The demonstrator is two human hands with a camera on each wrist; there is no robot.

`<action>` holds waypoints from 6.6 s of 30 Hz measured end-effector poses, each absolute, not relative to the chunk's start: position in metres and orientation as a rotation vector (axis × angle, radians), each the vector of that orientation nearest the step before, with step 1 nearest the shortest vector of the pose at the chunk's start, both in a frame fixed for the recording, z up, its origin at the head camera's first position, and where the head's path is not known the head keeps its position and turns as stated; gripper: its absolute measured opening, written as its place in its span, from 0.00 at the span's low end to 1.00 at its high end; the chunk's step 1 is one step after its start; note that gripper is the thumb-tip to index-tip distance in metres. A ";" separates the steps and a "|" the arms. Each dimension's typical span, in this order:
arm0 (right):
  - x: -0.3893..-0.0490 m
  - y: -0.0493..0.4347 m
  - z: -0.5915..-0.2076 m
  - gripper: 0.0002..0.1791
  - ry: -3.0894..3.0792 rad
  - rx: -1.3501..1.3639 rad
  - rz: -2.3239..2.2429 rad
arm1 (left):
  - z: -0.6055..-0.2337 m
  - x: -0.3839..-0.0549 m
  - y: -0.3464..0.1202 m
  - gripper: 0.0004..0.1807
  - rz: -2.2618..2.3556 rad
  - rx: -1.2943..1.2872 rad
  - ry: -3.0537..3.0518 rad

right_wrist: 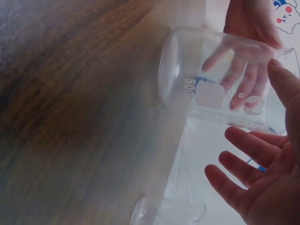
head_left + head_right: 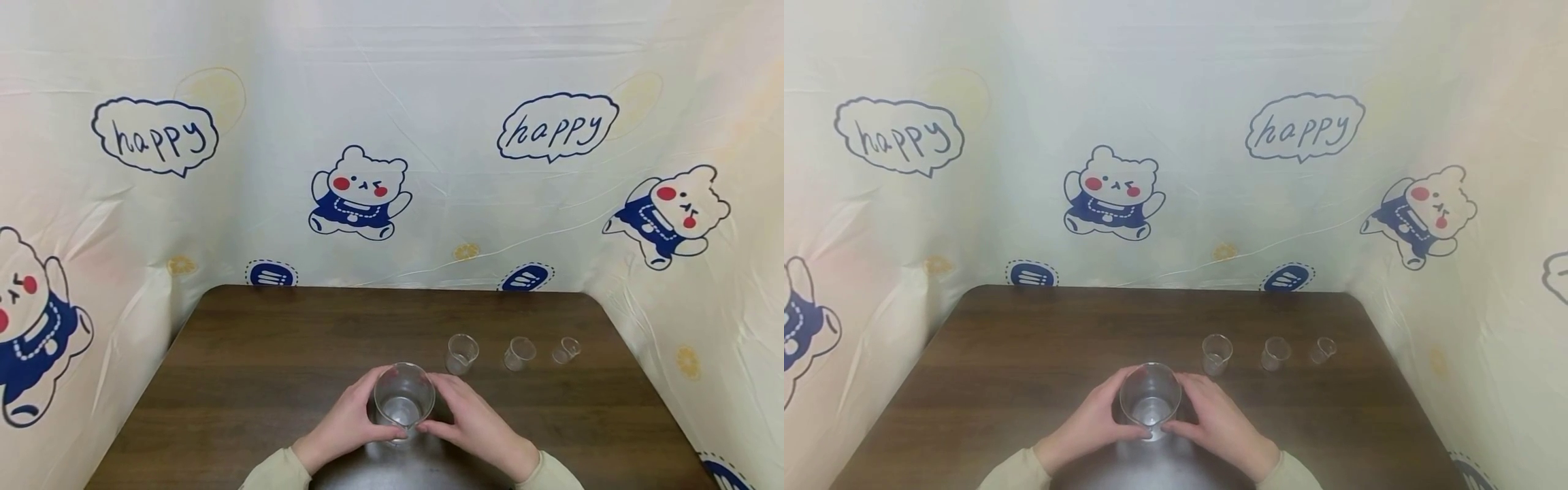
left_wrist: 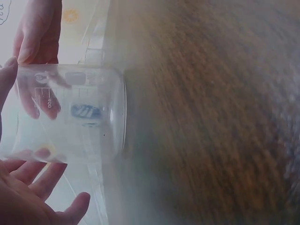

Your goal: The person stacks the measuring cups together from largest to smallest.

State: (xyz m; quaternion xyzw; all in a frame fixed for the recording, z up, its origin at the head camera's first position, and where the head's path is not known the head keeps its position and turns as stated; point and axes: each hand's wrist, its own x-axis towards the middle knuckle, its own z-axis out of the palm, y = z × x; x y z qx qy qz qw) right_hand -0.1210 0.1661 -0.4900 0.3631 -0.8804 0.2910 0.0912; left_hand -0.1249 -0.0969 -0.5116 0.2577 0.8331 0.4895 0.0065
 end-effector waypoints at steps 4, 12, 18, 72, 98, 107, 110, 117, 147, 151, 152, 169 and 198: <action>-0.120 0.166 -0.489 0.37 -2.636 1.088 0.858 | -0.512 -0.124 -0.097 0.50 1.524 0.796 2.624; -0.119 0.174 -0.483 0.39 -2.697 1.117 0.843 | -0.514 -0.124 -0.097 0.49 1.520 0.794 2.642; -0.122 0.185 -0.473 0.36 -2.690 1.117 0.751 | -0.513 -0.123 -0.097 0.49 1.495 0.792 2.666; -0.201 0.224 -0.439 0.30 -2.704 1.084 0.229 | -0.509 -0.120 -0.098 0.49 1.462 0.812 2.681; -0.219 0.223 -0.450 0.35 -2.989 1.080 0.254 | -0.506 -0.121 -0.099 0.48 1.426 0.794 2.660; -0.222 0.223 -0.450 0.35 -2.970 1.157 0.197 | -0.507 -0.121 -0.100 0.48 1.421 0.785 2.655; -0.224 0.223 -0.450 0.35 -2.984 1.168 0.195 | -0.507 -0.121 -0.100 0.49 1.421 0.787 2.654; -0.225 0.223 -0.450 0.37 -3.024 1.158 0.211 | -0.507 -0.121 -0.101 0.49 1.428 0.788 2.645; -0.230 0.225 -0.451 0.33 -2.987 1.235 0.193 | -0.506 -0.121 -0.101 0.49 1.403 0.775 2.665; -0.230 0.224 -0.451 0.32 -2.988 1.229 0.196 | -0.506 -0.121 -0.101 0.49 1.400 0.767 2.661; -0.230 0.224 -0.451 0.32 -2.992 1.226 0.199 | -0.506 -0.121 -0.101 0.49 1.399 0.765 2.661; -0.230 0.228 -0.455 0.32 -2.953 1.236 0.150 | -0.508 -0.121 -0.101 0.48 1.416 0.792 2.650; -0.215 0.229 -0.431 0.33 -2.897 1.258 0.138 | -0.509 -0.121 -0.100 0.48 1.426 0.788 2.655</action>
